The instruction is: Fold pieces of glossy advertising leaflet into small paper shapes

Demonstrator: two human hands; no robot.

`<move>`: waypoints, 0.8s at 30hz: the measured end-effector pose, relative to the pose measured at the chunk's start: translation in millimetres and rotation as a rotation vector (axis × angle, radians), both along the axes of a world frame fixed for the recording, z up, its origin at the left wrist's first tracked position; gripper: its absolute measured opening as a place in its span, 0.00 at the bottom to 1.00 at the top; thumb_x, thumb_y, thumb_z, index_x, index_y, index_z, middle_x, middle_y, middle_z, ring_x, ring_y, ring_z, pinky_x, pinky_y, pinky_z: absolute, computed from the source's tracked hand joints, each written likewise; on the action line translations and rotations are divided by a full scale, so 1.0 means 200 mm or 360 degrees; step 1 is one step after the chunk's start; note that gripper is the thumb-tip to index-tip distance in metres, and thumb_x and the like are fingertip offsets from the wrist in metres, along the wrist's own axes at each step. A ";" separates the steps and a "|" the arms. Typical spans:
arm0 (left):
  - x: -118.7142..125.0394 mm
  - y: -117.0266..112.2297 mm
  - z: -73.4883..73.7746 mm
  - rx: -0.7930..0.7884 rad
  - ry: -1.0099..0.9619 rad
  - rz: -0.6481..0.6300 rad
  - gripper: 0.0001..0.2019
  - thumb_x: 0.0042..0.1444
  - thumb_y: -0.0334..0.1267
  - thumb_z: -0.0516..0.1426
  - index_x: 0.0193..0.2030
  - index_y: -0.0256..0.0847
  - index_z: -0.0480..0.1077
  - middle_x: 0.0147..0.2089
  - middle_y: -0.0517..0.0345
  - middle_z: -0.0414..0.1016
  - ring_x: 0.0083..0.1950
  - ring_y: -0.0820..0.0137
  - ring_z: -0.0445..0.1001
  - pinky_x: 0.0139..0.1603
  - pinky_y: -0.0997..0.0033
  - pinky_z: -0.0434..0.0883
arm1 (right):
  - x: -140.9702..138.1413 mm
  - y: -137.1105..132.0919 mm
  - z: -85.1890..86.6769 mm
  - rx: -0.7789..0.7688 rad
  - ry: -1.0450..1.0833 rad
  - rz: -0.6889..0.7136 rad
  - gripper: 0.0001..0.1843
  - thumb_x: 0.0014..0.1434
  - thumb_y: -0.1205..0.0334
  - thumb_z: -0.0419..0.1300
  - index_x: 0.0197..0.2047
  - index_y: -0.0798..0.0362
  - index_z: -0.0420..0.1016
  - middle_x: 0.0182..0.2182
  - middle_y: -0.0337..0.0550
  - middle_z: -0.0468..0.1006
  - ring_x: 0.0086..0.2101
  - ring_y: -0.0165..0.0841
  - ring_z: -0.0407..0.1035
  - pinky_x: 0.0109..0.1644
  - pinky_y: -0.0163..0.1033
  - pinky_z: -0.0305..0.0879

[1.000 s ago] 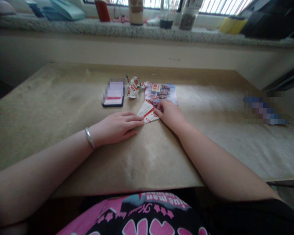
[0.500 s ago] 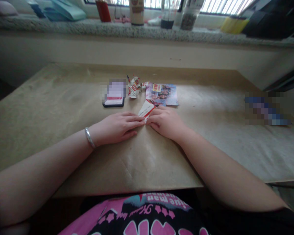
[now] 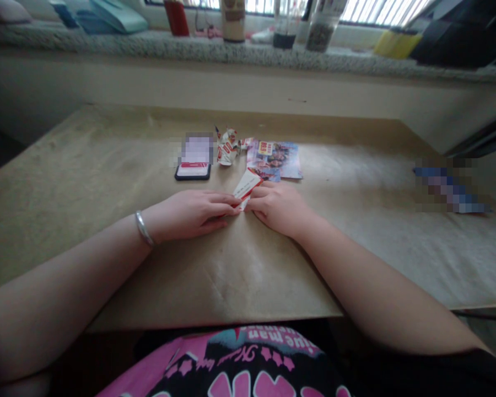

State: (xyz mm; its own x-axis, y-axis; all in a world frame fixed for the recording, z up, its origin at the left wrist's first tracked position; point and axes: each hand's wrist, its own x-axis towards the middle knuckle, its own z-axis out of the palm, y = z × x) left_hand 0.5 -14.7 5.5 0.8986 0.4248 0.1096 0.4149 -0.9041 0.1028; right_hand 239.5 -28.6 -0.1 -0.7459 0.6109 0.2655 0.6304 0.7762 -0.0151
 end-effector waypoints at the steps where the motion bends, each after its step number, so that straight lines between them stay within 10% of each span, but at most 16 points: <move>1: 0.00 0.00 0.00 0.0018 0.0011 0.0003 0.15 0.63 0.38 0.54 0.54 0.44 0.73 0.60 0.55 0.72 0.56 0.64 0.74 0.54 0.68 0.72 | 0.00 0.00 0.00 0.0013 -0.0012 -0.0001 0.17 0.64 0.65 0.51 0.42 0.47 0.82 0.43 0.45 0.81 0.43 0.39 0.72 0.46 0.42 0.64; 24: -0.06 -0.01 0.12 -0.0159 0.0112 0.0011 0.11 0.61 0.37 0.53 0.40 0.44 0.78 0.49 0.58 0.79 0.48 0.68 0.77 0.48 0.72 0.70 | -0.01 -0.03 -0.02 0.0123 -0.0034 0.0089 0.14 0.63 0.66 0.53 0.45 0.50 0.80 0.42 0.45 0.80 0.43 0.38 0.70 0.46 0.41 0.63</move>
State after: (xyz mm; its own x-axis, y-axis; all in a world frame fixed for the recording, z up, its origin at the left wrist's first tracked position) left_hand -10.6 -15.8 28.6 0.8997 0.4365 0.0032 0.4302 -0.8880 0.1627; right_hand 236.7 -33.7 -4.2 -0.7841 0.5467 0.2939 0.5857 0.8084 0.0589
